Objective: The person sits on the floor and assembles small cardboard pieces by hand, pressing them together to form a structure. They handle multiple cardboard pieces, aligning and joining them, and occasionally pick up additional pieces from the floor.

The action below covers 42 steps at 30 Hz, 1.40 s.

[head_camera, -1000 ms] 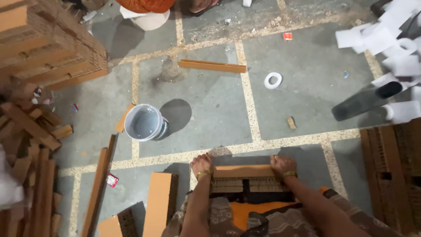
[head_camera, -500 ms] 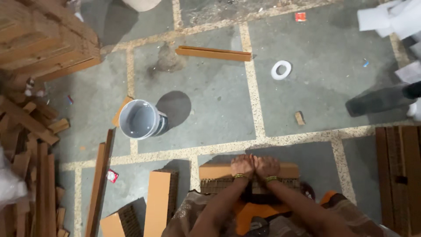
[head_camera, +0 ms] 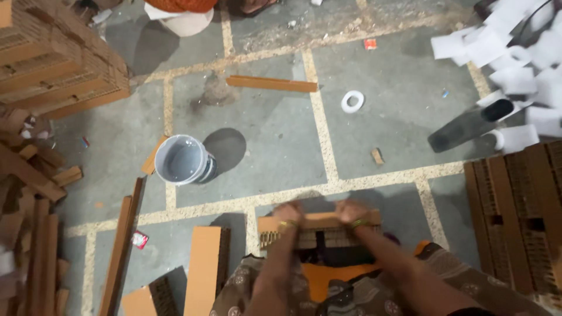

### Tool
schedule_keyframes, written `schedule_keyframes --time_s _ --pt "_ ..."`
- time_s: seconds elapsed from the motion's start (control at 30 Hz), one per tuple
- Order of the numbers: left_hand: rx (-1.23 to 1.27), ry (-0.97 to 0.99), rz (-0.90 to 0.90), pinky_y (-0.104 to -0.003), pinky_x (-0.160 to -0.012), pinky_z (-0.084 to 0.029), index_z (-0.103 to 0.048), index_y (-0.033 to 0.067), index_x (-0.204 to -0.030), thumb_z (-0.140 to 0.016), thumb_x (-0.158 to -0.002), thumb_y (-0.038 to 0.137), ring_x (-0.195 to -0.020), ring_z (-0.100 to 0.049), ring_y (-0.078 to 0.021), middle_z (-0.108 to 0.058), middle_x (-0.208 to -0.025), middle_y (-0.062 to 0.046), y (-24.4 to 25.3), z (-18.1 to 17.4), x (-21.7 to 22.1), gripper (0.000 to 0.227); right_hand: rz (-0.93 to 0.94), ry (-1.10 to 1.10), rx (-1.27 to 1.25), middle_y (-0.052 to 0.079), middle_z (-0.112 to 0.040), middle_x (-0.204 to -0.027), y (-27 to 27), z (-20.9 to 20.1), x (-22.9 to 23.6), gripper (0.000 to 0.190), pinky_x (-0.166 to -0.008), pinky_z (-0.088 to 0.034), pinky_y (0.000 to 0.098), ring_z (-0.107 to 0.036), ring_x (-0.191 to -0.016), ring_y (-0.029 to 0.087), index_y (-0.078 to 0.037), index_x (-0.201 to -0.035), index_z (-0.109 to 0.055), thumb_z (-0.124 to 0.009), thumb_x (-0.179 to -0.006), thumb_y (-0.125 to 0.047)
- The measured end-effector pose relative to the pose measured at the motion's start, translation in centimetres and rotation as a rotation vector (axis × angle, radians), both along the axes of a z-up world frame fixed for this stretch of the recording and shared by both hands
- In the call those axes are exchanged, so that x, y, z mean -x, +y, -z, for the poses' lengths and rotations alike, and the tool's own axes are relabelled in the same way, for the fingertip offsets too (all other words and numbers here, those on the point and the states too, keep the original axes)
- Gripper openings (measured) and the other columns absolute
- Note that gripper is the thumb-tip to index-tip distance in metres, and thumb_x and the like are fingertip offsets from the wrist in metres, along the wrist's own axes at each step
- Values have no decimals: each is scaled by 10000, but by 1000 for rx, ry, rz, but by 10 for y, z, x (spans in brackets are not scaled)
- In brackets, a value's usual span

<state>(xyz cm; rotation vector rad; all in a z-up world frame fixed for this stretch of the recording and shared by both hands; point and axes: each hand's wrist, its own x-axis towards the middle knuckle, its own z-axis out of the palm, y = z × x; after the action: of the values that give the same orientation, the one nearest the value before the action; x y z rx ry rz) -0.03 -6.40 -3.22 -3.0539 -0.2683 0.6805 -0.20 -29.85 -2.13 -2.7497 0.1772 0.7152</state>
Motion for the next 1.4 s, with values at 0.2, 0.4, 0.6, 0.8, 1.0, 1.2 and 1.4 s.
schedule_keyframes --time_s 0.2,0.4,0.6,0.8,1.0,1.2,1.4 --pt "402 -117 -654 -411 -712 -631 -750 140 -1003 -393 -1048 465 -774 -753 -262 -756 -858 -128 90 4 6 485 189 -353 21 188 -734 -851 -63 2 6 459 -730 -554 537 -685 -778 415 -134 -853 -761 -480 -939 -486" --pt "276 -278 -583 -538 -768 -567 -763 151 -943 -470 -980 442 -856 -704 -415 -742 -926 -178 94 18 5 415 176 -200 34 178 -739 -883 -63 13 1 504 -754 -556 534 -696 -815 416 -121 -855 -750 -444 -980 -501" --pt "351 -303 -628 -552 -750 -548 -758 133 -924 -505 -939 460 -851 -681 -450 -725 -896 -214 94 11 2 414 191 -262 36 173 -737 -892 -63 14 -2 483 -771 -550 534 -689 -839 422 -140 -863 -760 -470 -993 -504" --pt "276 -275 -395 -482 -839 -563 -747 87 -951 -417 -1039 370 -860 -729 -332 -760 -929 -169 94 10 7 444 108 -423 118 138 -749 -890 -58 7 5 373 -831 -518 533 -697 -835 356 -152 -863 -777 -533 -970 -414" --pt "227 189 103 -484 -1003 -480 -704 74 -1043 -386 -993 360 -1064 -660 -305 -720 -1087 -150 32 -16 -3 431 -115 -701 167 115 -748 -920 -28 27 57 336 -1055 -418 611 -682 -892 308 -107 -865 -760 -556 -967 -352" --pt "299 229 188 -469 -1065 -436 -631 67 -1259 -288 -1075 451 -1197 -617 -280 -661 -1268 -174 -57 -34 -18 547 -148 -308 154 101 -716 -1183 52 58 13 457 -1084 -388 549 -620 -1178 318 -149 -1063 -728 -411 -1015 -474" --pt "331 182 176 -460 -1008 -465 -646 72 -1219 -254 -1065 426 -1128 -634 -281 -680 -1214 -157 -58 -19 -11 551 -56 -375 52 129 -698 -1199 48 65 24 620 -1053 -323 560 -588 -1182 344 -118 -1046 -735 -300 -972 -553"
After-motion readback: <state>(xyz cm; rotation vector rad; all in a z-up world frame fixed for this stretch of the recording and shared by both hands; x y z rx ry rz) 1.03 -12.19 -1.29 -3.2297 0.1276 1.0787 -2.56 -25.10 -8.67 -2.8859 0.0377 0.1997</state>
